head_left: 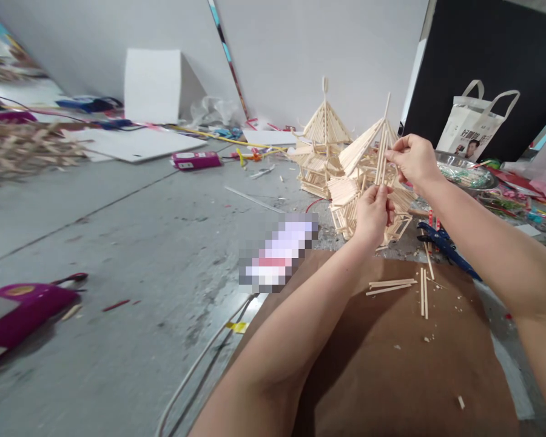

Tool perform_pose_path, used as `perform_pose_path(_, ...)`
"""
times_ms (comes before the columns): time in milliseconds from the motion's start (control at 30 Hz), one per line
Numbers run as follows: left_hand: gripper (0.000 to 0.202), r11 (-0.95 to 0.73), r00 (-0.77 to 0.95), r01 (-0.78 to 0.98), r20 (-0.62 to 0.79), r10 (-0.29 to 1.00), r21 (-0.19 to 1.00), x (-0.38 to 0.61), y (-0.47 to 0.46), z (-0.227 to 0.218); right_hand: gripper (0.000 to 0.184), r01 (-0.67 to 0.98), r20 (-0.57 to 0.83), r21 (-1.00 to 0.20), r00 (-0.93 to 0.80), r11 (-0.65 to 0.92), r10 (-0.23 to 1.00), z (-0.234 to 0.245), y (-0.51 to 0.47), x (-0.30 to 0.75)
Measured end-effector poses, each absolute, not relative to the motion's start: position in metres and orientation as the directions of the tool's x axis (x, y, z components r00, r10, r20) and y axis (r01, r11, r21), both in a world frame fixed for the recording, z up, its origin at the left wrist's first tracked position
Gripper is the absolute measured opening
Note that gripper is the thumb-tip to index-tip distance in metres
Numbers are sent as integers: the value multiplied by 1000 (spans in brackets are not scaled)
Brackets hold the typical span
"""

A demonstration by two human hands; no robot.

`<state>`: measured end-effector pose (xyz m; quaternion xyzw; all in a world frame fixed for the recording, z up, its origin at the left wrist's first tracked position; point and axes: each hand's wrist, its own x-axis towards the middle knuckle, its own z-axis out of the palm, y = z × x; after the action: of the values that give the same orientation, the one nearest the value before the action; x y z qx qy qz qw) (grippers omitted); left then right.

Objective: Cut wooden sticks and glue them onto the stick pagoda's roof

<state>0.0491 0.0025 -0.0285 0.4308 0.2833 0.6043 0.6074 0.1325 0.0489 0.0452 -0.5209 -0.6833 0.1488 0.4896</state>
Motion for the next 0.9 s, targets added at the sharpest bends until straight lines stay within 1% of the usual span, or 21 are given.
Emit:
perform_pose_path(67, 19, -105, 109, -500, 183, 977, 860, 49, 3, -29, 20, 496, 450, -803, 143, 329, 882, 46, 47, 130)
perform_pose_path(133, 17, -109, 105, -509, 187, 977, 854, 49, 3, -29, 21, 450, 422, -840, 192, 303, 886, 48, 44, 127)
perform_pose_path(267, 18, -141, 67, -506, 202, 977, 851, 48, 4, -29, 22, 416, 425, -853, 206, 314, 882, 49, 41, 125)
perform_pose_path(467, 20, -138, 9, -485, 163, 987, 864, 47, 5, -26, 23, 364, 390, -883, 219, 296, 894, 51, 38, 123)
perform_pose_path(633, 22, -137, 22, -467, 166, 986, 874, 46, 5, -25, 28, 320, 332, -915, 247, 247, 910, 54, 32, 119)
perform_pose_path(900, 22, -112, 49, -460, 151, 987, 881, 44, 2, -23, 29, 342, 339, -905, 219, 253, 915, 53, 34, 122)
